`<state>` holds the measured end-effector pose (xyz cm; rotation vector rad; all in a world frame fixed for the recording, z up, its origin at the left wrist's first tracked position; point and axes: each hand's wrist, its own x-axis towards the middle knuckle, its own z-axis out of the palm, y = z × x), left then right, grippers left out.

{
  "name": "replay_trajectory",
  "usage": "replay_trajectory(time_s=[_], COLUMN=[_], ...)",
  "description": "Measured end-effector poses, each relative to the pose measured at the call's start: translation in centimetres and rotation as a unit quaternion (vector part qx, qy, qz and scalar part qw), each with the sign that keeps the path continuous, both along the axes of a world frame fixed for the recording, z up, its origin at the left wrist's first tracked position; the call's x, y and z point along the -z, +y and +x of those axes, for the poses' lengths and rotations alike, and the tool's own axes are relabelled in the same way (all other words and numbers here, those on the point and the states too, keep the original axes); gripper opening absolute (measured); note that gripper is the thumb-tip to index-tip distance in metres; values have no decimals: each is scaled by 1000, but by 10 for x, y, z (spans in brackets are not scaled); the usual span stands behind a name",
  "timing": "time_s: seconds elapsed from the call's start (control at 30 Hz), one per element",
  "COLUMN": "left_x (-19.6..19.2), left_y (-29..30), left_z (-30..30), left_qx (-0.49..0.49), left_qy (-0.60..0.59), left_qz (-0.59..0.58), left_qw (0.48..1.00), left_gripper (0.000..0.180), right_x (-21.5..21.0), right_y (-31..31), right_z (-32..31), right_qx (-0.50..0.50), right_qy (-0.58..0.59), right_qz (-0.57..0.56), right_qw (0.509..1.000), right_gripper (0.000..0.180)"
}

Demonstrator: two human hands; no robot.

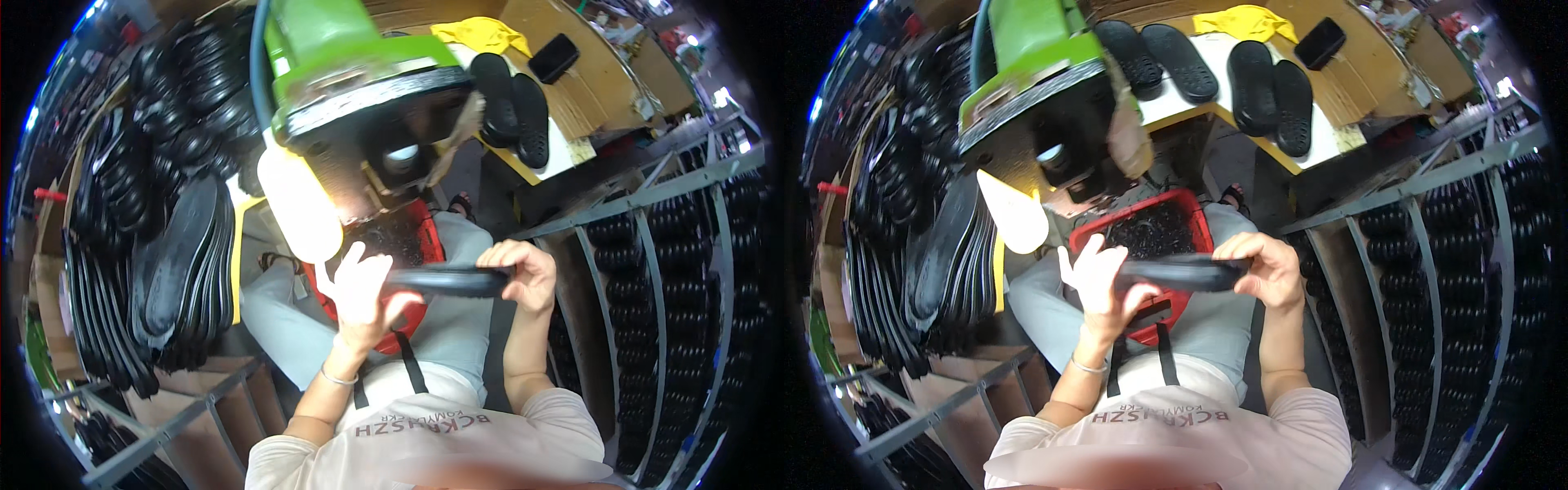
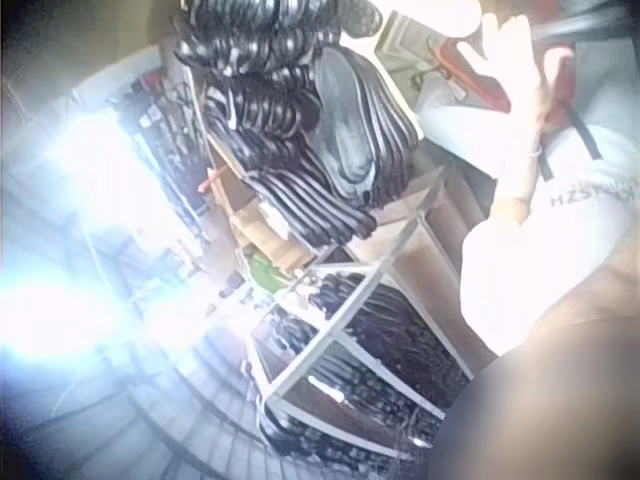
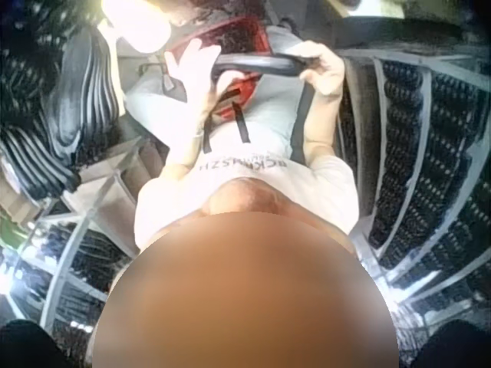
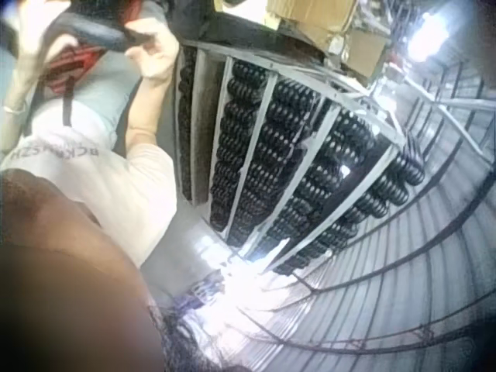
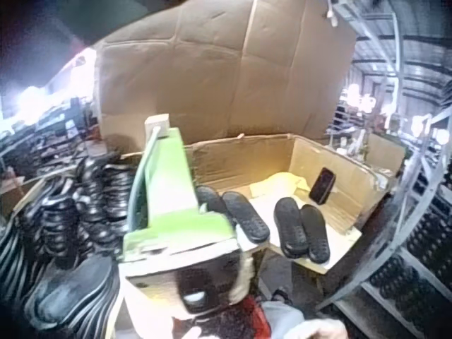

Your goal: Buffing and smoothing the edges of shoe soles using a specialized industrial buffing machine in a factory.

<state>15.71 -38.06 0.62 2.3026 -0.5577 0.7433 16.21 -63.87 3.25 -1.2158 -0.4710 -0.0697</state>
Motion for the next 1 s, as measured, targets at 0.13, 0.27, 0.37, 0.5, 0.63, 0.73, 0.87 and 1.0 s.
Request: replay_trajectory(time_s=[0.13,0.27,0.37,0.5,0.63,0.73,0.87,1.0], left_x=[5,-31,-48,-46,-44,-32,-11,14], left_y=[38,37,43,55,70,78,90,91], left_z=[13,22,34,46,51,46,39,40], left_qx=[-30,-94,-66,-60,-39,-66,-84,-73], left_qy=[15,-21,-68,-70,-83,-73,-51,-22], left_qz=[-19,93,76,98,58,36,-10,-76], left_qw=[999,991,993,991,994,995,995,994], left_gripper=[51,43,41,36,24,27,30,28], right_x=[39,62,60,66,64,67,65,64], right_y=[20,55,82,88,104,109,123,131], right_z=[30,50,54,59,58,61,60,60], right_qx=[28,122,224,235,219,181,179,190], right_qy=[46,9,-39,-41,-34,-31,-12,-70], right_qz=[14,78,-13,-10,28,25,-9,-65], right_qw=[998,989,974,971,975,983,984,977], right_gripper=[40,48,59,60,59,60,61,61])
